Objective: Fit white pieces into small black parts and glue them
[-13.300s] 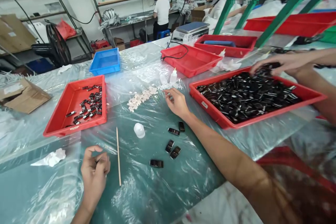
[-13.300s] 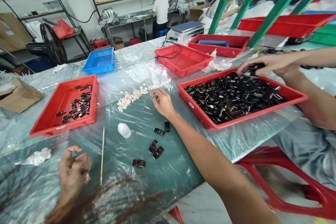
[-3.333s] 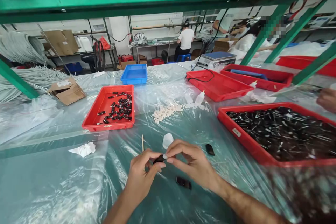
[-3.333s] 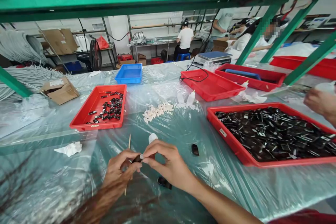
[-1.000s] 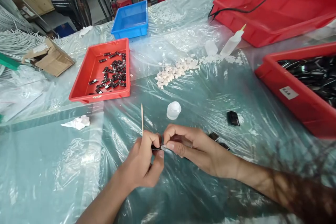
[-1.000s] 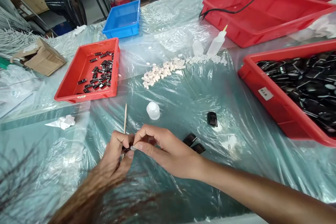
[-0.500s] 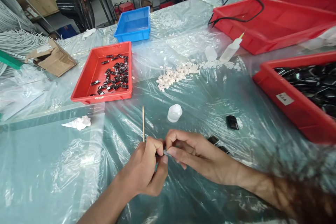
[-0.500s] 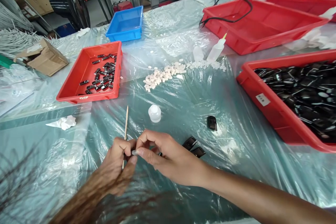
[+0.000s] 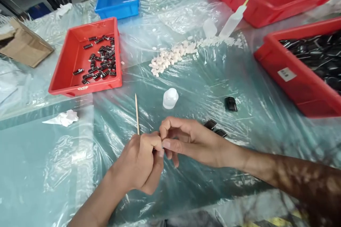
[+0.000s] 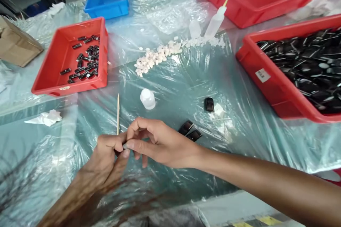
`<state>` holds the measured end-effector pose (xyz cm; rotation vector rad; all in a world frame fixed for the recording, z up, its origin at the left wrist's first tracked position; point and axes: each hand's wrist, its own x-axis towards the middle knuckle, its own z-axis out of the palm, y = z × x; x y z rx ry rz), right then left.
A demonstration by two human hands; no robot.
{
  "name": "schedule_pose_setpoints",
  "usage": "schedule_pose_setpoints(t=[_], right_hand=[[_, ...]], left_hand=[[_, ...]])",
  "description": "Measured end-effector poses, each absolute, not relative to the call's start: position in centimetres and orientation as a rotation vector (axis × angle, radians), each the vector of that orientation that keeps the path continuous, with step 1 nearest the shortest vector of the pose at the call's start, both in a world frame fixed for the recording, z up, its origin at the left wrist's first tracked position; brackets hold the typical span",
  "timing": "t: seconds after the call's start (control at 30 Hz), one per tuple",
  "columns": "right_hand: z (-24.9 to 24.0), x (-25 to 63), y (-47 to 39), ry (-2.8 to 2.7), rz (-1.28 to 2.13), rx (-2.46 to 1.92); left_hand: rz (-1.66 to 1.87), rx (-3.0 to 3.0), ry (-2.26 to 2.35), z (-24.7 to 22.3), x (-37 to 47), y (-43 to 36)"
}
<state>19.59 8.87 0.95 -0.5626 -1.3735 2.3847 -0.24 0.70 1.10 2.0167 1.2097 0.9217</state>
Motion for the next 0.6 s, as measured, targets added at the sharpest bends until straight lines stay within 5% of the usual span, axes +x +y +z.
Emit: schedule_pose_setpoints(t=[0.17, 0.37, 0.6], right_hand=[[0.9, 19.4, 8.7, -1.519, 2.178, -0.594], [3.3, 21.5, 11.8, -1.859, 1.155, -0.571], [0.0, 26.2, 22.6, -1.736, 0.736, -1.207]], left_hand=[[0.961, 2.03, 1.217, 0.8, -0.5, 0.4], [1.214, 1.682, 1.395, -1.0, -2.8, 1.3], [1.345, 1.366, 1.735, -1.0, -6.0, 4.3]])
